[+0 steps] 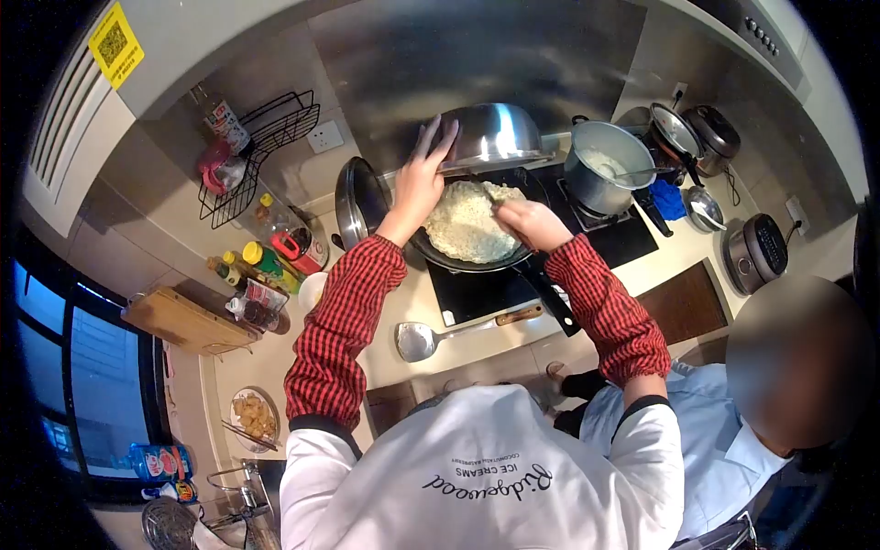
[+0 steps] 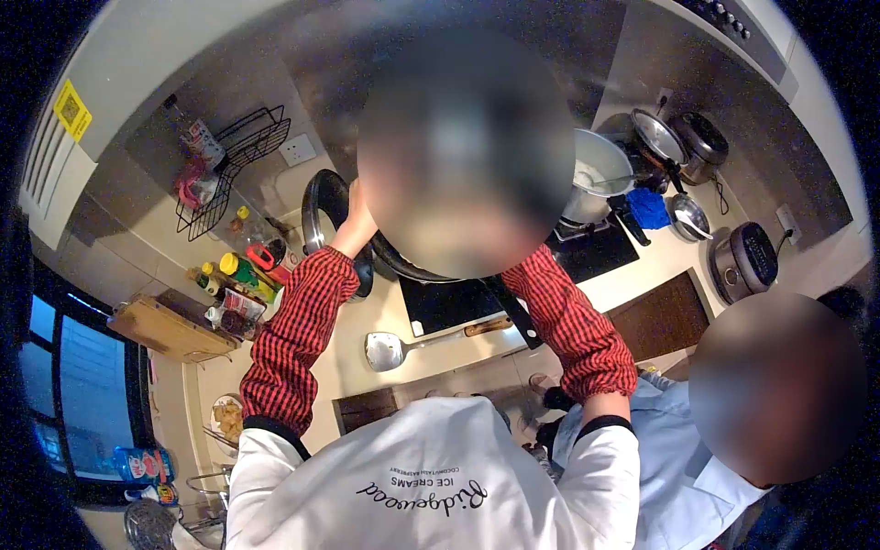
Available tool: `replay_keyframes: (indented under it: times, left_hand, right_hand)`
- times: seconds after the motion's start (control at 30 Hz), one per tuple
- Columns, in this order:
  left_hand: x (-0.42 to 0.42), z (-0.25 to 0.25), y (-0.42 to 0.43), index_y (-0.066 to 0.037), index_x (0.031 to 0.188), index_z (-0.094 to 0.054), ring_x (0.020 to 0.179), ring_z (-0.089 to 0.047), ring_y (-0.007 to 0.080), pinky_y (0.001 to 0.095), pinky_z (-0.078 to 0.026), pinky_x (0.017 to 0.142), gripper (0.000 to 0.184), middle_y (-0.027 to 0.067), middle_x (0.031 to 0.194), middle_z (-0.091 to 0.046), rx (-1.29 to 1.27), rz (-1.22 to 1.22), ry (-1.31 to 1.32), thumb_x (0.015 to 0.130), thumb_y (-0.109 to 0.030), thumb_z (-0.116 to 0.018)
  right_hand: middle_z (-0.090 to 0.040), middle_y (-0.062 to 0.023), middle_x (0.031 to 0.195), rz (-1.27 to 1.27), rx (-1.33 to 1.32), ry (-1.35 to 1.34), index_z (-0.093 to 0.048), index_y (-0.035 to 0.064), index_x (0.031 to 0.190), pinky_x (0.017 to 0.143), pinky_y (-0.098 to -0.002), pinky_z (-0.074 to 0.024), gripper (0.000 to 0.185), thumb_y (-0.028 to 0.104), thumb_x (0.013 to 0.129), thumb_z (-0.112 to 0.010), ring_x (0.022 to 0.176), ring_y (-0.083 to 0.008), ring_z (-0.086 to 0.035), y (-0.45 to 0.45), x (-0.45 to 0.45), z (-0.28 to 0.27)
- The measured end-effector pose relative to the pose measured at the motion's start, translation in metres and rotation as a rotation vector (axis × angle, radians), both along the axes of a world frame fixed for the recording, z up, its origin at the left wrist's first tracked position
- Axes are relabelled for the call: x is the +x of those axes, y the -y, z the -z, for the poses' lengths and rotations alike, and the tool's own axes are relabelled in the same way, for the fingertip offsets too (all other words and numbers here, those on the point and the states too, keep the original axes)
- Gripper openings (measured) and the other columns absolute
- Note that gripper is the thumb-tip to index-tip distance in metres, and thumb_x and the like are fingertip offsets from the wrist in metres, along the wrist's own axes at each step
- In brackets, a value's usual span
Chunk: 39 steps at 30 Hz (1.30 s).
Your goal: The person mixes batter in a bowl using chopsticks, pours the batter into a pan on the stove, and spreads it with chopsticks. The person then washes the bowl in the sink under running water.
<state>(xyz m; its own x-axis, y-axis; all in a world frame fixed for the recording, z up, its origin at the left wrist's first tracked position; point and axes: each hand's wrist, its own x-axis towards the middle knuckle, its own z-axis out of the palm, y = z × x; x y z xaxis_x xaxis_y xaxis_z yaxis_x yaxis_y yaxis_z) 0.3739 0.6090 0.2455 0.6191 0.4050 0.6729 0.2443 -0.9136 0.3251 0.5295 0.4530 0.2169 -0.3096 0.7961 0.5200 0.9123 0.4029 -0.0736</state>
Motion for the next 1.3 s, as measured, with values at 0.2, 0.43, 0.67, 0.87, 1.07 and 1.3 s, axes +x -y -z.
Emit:
replay_keyframes:
  times: [0.2, 0.43, 0.67, 0.87, 1.07, 1.3]
  left_hand:
    - [0.007, -0.006, 0.001, -0.027, 0.13, -0.034, 0.118, -0.039, 0.0314, 0.0358, -0.05, 0.078, 0.075, 0.005, 0.136, -0.03, 0.004, 0.003, 0.018, 0.066, 0.008, -0.05]
    - [0.004, -0.013, 0.005, -0.026, 0.129, -0.038, 0.118, -0.039, 0.0302, 0.036, -0.049, 0.079, 0.069, 0.0054, 0.135, -0.033, 0.094, 0.057, 0.127, 0.068, 0.006, -0.051]
    - [0.005, -0.008, 0.003, -0.028, 0.128, -0.039, 0.117, -0.04, 0.031, 0.0365, -0.05, 0.077, 0.07, 0.0055, 0.134, -0.034, 0.02, 0.07, 0.022, 0.067, 0.005, -0.053]
    - [0.004, -0.002, 0.002, -0.028, 0.128, -0.038, 0.117, -0.039, 0.0345, 0.0364, -0.051, 0.075, 0.074, 0.0063, 0.135, -0.032, 0.131, 0.014, -0.002, 0.064, 0.008, -0.051]
    - [0.005, 0.001, 0.007, -0.024, 0.129, -0.038, 0.119, -0.038, 0.0315, 0.0358, -0.049, 0.079, 0.077, 0.0051, 0.137, -0.031, 0.086, 0.027, 0.058, 0.062, 0.014, -0.047]
    - [0.0, 0.007, 0.0, -0.026, 0.128, -0.039, 0.119, -0.037, 0.0327, 0.0356, -0.052, 0.073, 0.073, 0.0052, 0.136, -0.031, 0.169, 0.049, 0.05, 0.065, 0.007, -0.054]
  right_hand:
    - [-0.057, -0.0158, 0.092, 0.087, 0.217, -0.005, -0.053, -0.0007, 0.089, 0.068, -0.0334, -0.0495, 0.015, 0.009, 0.077, -0.057, 0.081, -0.0299, -0.058, -0.007, 0.008, -0.01]
    - [-0.056, -0.0133, 0.081, -0.034, -0.224, 0.099, -0.05, 0.001, 0.079, 0.066, -0.0331, -0.0487, 0.012, 0.005, 0.071, -0.056, 0.074, -0.0282, -0.057, -0.004, 0.017, -0.004]
    - [-0.052, -0.0087, 0.07, -0.021, -0.017, -0.074, -0.05, 0.005, 0.078, 0.055, -0.0332, -0.0447, 0.003, 0.007, 0.076, -0.05, 0.065, -0.0254, -0.056, -0.008, 0.022, 0.0]
    - [-0.049, -0.009, 0.065, 0.092, 0.003, -0.123, -0.048, 0.0052, 0.073, 0.048, -0.0338, -0.0412, 0.003, 0.004, 0.076, -0.049, 0.055, -0.0261, -0.053, -0.006, 0.021, 0.016]
    - [-0.05, -0.0123, 0.075, -0.085, 0.06, -0.171, -0.054, 0.0024, 0.085, 0.054, -0.036, -0.0426, 0.009, 0.01, 0.08, -0.054, 0.064, -0.0299, -0.054, -0.024, 0.011, 0.017]
    - [-0.053, -0.0146, 0.065, 0.062, -0.027, -0.251, -0.052, 0.0014, 0.073, 0.052, -0.0378, -0.0423, 0.013, 0.012, 0.081, -0.054, 0.059, -0.0329, -0.054, -0.003, 0.0, -0.019]
